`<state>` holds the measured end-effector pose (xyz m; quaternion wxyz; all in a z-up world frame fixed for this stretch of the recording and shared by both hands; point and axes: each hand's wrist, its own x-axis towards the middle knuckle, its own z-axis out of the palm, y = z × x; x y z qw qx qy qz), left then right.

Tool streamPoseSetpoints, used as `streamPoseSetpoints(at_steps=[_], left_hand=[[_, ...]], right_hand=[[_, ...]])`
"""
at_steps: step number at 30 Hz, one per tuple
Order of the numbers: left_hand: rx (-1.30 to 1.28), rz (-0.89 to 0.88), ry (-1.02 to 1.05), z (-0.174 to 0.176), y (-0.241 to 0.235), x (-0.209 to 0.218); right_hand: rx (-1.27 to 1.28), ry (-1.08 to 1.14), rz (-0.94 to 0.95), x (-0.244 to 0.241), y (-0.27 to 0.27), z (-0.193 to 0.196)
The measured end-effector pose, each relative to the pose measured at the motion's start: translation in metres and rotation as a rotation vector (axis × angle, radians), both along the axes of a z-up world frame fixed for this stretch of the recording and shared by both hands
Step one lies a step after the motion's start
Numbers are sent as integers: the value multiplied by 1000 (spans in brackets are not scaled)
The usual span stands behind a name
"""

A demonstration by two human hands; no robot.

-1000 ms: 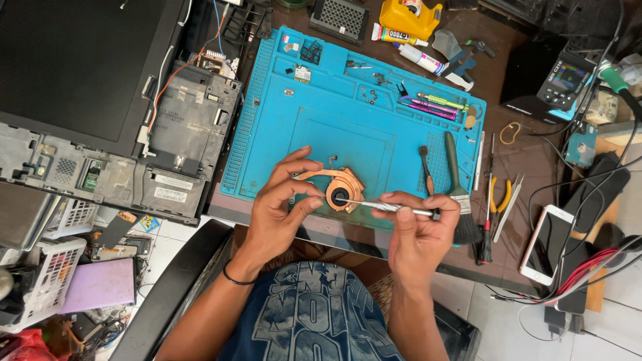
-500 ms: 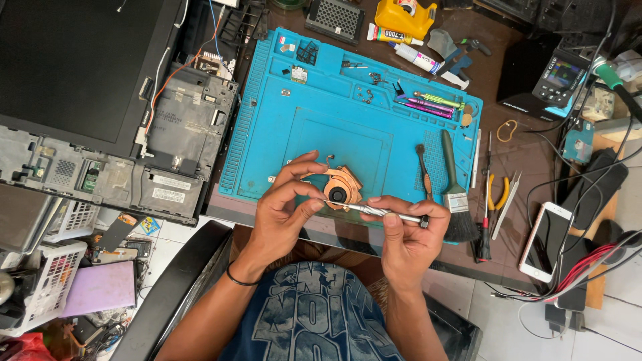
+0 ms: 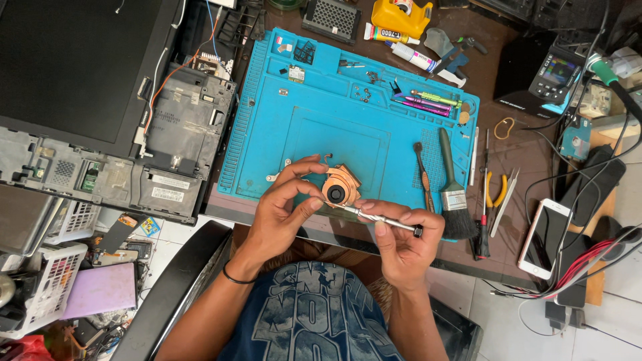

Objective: The person cleans a laptop cooling fan and heatsink assembly using a brush and a small screwdriver. They brush away dust from the fan blades and heatsink fins, then use the screwdriver to remove debris from the fan hub before reassembling the component.

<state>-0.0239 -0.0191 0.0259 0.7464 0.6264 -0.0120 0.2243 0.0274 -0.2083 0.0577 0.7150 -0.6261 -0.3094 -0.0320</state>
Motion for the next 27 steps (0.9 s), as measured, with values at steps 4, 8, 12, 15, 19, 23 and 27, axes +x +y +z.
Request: streamPoseSetpoints(at_steps=[4, 8, 12, 15, 19, 23, 27], left_hand=[[68, -29, 18, 3, 4, -1], [244, -10, 31, 6, 4, 0], [385, 21, 23, 7, 6, 2], [536, 87, 53, 7, 4, 3], [761, 225, 109, 2, -1, 0], [912, 284, 177, 0, -8, -3], [983, 302, 228, -8, -17, -2]], right_hand=[[-10, 60, 21, 7, -5, -5], [-19, 35, 28, 9, -6, -10], [-49, 30, 3, 11, -4, -13], [-91, -5, -3, 15, 2, -6], [-204, -97, -7, 22, 4, -4], [-308, -187, -38, 23, 12, 0], [-401, -210, -46, 23, 17, 3]])
